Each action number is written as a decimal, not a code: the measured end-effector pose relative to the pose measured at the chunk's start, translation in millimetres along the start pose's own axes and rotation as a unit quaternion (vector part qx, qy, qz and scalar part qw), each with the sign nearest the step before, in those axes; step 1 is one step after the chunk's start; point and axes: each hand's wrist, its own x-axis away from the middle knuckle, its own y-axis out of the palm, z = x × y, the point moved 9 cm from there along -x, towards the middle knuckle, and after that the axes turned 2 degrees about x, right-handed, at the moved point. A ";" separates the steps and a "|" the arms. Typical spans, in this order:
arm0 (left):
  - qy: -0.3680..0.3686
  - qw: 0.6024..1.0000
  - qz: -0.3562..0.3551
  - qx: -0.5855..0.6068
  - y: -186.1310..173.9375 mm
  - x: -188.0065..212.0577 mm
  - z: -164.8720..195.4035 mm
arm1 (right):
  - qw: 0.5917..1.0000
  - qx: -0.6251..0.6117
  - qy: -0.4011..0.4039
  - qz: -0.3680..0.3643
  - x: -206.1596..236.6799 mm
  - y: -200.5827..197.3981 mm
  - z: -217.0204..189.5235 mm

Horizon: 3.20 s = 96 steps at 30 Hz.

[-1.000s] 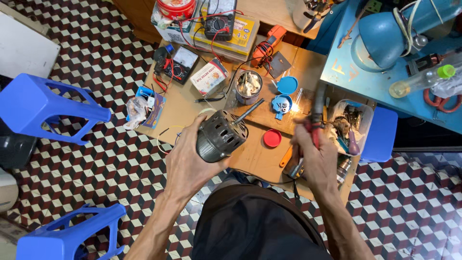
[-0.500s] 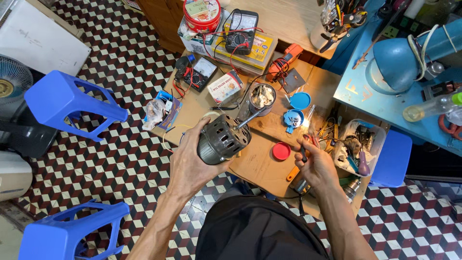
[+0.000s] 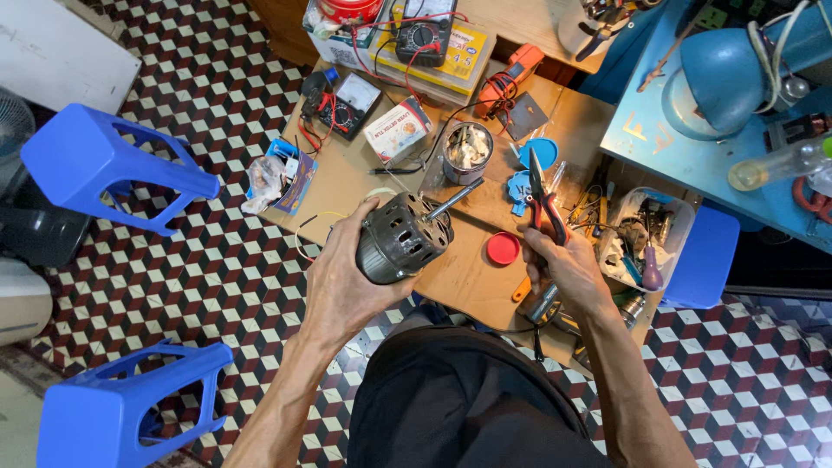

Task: The person disassembles a handheld vacuum cleaner on a workbench, removes the motor housing, and uses a screwdriver to adjust internal components. They then reassemble the unit and place it on the floor.

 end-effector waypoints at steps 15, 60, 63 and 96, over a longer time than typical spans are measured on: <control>0.016 0.996 -0.082 -0.037 0.0 -10.6 -35.5 | 0.988 0.009 -0.132 -0.081 -72.8 64.8 54.1; 0.179 0.980 -0.067 -0.054 -15.3 -39.0 -27.2 | 0.969 0.214 -0.032 -0.119 -4.8 97.2 -60.3; 0.194 0.977 -0.058 -0.060 -15.8 -39.1 -25.4 | 0.971 0.200 0.010 -0.132 -5.9 95.9 -52.0; 0.177 0.979 -0.075 -0.063 -9.8 -45.0 -33.0 | 0.871 0.385 -0.286 -0.106 9.5 106.5 -95.8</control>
